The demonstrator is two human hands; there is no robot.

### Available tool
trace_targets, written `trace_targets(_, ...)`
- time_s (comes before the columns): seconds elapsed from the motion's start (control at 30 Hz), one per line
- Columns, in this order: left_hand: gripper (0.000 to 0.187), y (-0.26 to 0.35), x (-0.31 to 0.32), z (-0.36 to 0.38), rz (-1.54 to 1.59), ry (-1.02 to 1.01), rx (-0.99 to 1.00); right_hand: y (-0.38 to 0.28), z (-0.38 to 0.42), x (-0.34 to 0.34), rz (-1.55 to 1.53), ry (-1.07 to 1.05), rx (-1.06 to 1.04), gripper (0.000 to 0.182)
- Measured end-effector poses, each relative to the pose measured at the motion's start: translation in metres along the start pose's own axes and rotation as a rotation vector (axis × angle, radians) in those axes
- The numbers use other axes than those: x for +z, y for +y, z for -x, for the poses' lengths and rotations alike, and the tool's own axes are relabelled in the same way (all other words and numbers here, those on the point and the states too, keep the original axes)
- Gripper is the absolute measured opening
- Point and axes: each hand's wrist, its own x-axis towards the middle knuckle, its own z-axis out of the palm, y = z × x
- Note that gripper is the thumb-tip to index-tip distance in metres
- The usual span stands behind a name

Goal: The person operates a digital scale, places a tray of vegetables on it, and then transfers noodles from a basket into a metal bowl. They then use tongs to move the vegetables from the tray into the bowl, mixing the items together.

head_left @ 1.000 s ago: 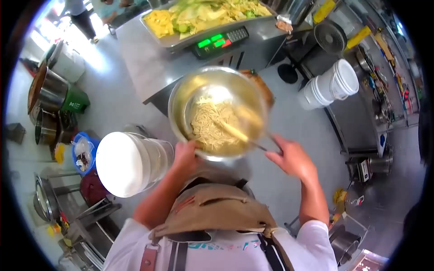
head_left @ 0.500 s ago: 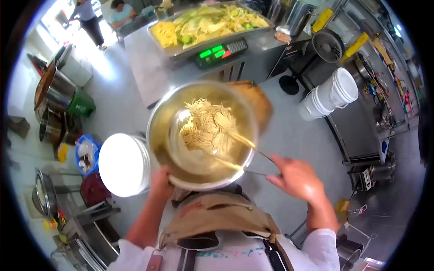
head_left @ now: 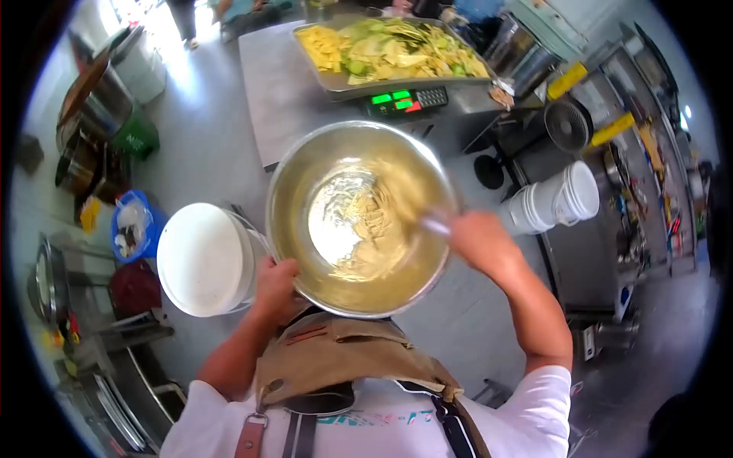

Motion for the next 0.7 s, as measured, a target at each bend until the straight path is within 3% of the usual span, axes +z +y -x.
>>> trace_targets(0.1, 0.029, -0.003, -0.03, -0.033, 0.076, -0.033, 0.127, -0.034, 0.007, -0.041, -0.005, -0.26, -0.053, 0.012)
trace_targets(0.13, 0.029, 0.003, -0.022, -0.029, 0.119, 0.072, 0.148, -0.052, -0.005, -0.046, -0.043, -0.251, -0.068, 0.011)
trace_targets(0.23, 0.03, -0.005, -0.038, -0.052, 0.057, -0.168, 0.24, -0.069, -0.05, -0.038, -0.106, -0.216, -0.041, 0.016)
trace_targets(0.3, 0.03, 0.003, -0.044, -0.058, 0.117, -0.1, 0.203, -0.067, -0.079, -0.024, -0.145, -0.176, 0.049, 0.019)
trace_targets(0.47, 0.03, 0.004, -0.086, -0.085, 0.292, -0.019, 0.202, -0.048, -0.077, -0.068, -0.398, -0.276, 0.104, 0.055)
trace_targets(0.57, 0.029, 0.029, -0.088, -0.078, 0.376, 0.072, 0.223, -0.055, -0.12, -0.062, -0.402, -0.179, 0.056, 0.056)
trace_targets(0.7, 0.028, 0.045, -0.112, -0.08, 0.299, 0.009, 0.235, -0.073, -0.178, -0.017, -0.264, -0.215, -0.041, 0.056)
